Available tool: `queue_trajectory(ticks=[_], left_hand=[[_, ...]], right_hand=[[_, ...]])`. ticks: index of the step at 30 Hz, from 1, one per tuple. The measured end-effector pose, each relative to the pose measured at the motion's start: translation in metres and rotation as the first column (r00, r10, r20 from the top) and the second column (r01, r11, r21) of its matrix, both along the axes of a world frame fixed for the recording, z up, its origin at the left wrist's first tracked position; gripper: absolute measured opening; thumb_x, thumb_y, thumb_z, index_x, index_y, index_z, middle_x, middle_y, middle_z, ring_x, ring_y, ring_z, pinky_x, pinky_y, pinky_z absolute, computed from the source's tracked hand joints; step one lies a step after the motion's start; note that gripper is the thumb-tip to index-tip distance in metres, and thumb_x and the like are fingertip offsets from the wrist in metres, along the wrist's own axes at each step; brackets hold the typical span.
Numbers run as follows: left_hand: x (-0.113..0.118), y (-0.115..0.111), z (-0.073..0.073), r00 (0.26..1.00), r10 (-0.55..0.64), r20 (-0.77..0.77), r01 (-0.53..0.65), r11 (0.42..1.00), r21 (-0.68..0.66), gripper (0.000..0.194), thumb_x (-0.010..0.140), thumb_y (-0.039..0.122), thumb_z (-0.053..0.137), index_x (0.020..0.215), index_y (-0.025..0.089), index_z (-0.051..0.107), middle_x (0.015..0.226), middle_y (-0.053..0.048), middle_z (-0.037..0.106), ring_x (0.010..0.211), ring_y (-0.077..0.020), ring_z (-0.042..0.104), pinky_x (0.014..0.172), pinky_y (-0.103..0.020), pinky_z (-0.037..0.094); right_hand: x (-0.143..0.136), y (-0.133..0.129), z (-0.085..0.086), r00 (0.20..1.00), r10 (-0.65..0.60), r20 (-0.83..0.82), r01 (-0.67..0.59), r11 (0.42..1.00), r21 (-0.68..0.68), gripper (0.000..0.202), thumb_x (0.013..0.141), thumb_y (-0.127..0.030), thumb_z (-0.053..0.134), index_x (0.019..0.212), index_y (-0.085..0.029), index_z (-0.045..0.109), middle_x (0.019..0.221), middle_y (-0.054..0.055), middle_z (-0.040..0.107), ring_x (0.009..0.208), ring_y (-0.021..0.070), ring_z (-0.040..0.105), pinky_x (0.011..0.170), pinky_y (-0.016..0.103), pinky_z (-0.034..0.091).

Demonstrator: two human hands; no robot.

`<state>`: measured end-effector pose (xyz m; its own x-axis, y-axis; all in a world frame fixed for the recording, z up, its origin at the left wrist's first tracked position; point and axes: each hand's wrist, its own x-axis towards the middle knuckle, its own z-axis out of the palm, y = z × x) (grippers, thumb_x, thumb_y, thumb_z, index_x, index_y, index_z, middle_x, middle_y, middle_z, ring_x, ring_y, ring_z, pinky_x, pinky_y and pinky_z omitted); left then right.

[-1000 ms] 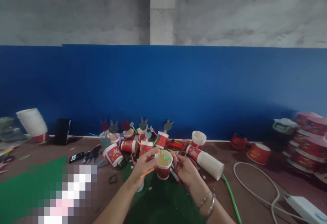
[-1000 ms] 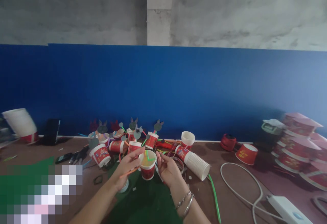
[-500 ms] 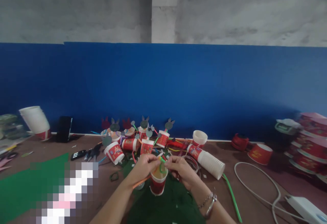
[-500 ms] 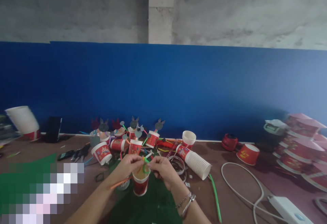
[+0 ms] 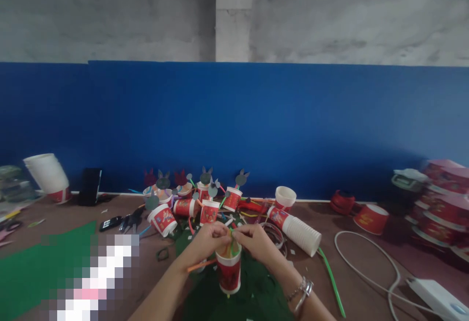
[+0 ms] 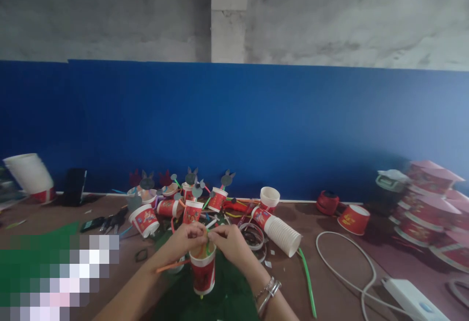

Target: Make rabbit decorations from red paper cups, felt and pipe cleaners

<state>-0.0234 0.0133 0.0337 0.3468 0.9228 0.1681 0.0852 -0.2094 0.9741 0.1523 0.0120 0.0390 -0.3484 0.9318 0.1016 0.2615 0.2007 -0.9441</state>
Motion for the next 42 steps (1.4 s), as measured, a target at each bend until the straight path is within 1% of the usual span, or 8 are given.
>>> queue_trajectory(ticks=[4,8,13,19,25,30,35,42], left_hand=[[0.002,0.001,-0.007,0.999,-0.036,0.023,0.037,0.998,-0.048,0.018,0.063,0.028,0.074,0.051,0.016,0.068,0.077,-0.004,0.064,0.067,-0.0155,0.055,0.063,-0.023,0.039],[0.004,0.005,-0.012,0.981,0.112,0.158,-0.086,0.982,-0.166,0.025,0.065,0.038,0.072,0.056,0.015,0.07,0.066,-0.005,0.065,0.063,-0.0157,0.055,0.061,-0.024,0.039],[0.0,0.009,-0.013,0.837,0.281,0.469,-0.134,0.937,-0.322,0.034,0.055,0.031,0.081,0.083,0.014,0.072,0.073,-0.005,0.068,0.061,-0.0115,0.055,0.058,-0.021,0.039],[0.001,0.003,-0.008,0.702,0.294,0.648,-0.078,0.937,-0.34,0.034,0.054,0.033,0.082,0.083,0.016,0.072,0.09,-0.005,0.069,0.06,-0.0074,0.052,0.06,-0.019,0.043],[0.009,-0.001,-0.003,0.819,0.316,0.479,-0.193,0.938,-0.288,0.032,0.061,0.041,0.077,0.079,0.014,0.072,0.064,-0.001,0.062,0.051,-0.0073,0.044,0.052,-0.02,0.035],[0.004,-0.006,0.014,0.976,0.158,0.149,-0.158,0.987,-0.012,0.019,0.067,0.033,0.072,0.061,0.015,0.072,0.07,-0.003,0.056,0.064,-0.0132,0.048,0.058,-0.023,0.036],[0.004,-0.01,0.023,0.98,0.178,-0.091,-0.164,0.976,0.143,0.015,0.072,0.027,0.066,0.063,0.018,0.074,0.074,-0.006,0.058,0.068,-0.0177,0.052,0.059,-0.025,0.036],[0.007,-0.011,0.01,0.956,0.255,-0.146,-0.215,0.945,0.247,0.018,0.074,0.02,0.059,0.082,0.021,0.075,0.074,-0.006,0.062,0.073,-0.0211,0.055,0.065,-0.027,0.039]], right_hand=[[0.001,0.0,0.0,0.999,0.032,-0.019,-0.031,0.999,0.037,0.027,0.075,-0.035,0.06,0.062,-0.014,0.069,0.047,-0.004,0.048,0.046,0.0072,0.033,0.044,0.021,0.021],[0.0,0.003,0.0,0.986,-0.059,-0.155,0.066,0.997,0.041,0.029,0.073,-0.039,0.063,0.063,-0.013,0.069,0.052,-0.002,0.054,0.051,0.0094,0.04,0.049,0.021,0.029],[0.008,0.01,0.0,0.861,-0.302,-0.409,0.276,0.953,-0.122,0.037,0.07,-0.05,0.065,0.072,-0.013,0.069,0.056,0.0,0.059,0.051,0.0113,0.046,0.05,0.022,0.034],[0.015,0.016,-0.004,0.862,-0.361,-0.355,0.39,0.921,0.009,0.039,0.073,-0.049,0.064,0.079,-0.011,0.07,0.066,0.004,0.065,0.061,0.0158,0.053,0.055,0.024,0.039],[0.008,0.008,0.004,0.937,-0.257,-0.237,0.294,0.946,0.137,0.035,0.074,-0.047,0.062,0.073,-0.013,0.072,0.066,0.004,0.066,0.064,0.0183,0.055,0.059,0.025,0.042],[0.003,-0.005,0.013,0.987,-0.09,-0.131,0.119,0.965,0.233,0.028,0.079,-0.039,0.057,0.076,-0.016,0.072,0.067,0.003,0.064,0.066,0.0179,0.054,0.061,0.024,0.042],[0.003,-0.006,0.012,0.996,-0.061,-0.062,0.076,0.962,0.261,0.024,0.082,-0.032,0.054,0.08,-0.017,0.072,0.068,0.003,0.065,0.067,0.0174,0.056,0.063,0.024,0.042],[0.002,-0.008,0.014,0.996,-0.089,-0.031,0.094,0.969,0.228,0.021,0.08,-0.029,0.056,0.067,-0.015,0.067,0.062,0.001,0.061,0.062,0.0152,0.054,0.059,0.023,0.04]])
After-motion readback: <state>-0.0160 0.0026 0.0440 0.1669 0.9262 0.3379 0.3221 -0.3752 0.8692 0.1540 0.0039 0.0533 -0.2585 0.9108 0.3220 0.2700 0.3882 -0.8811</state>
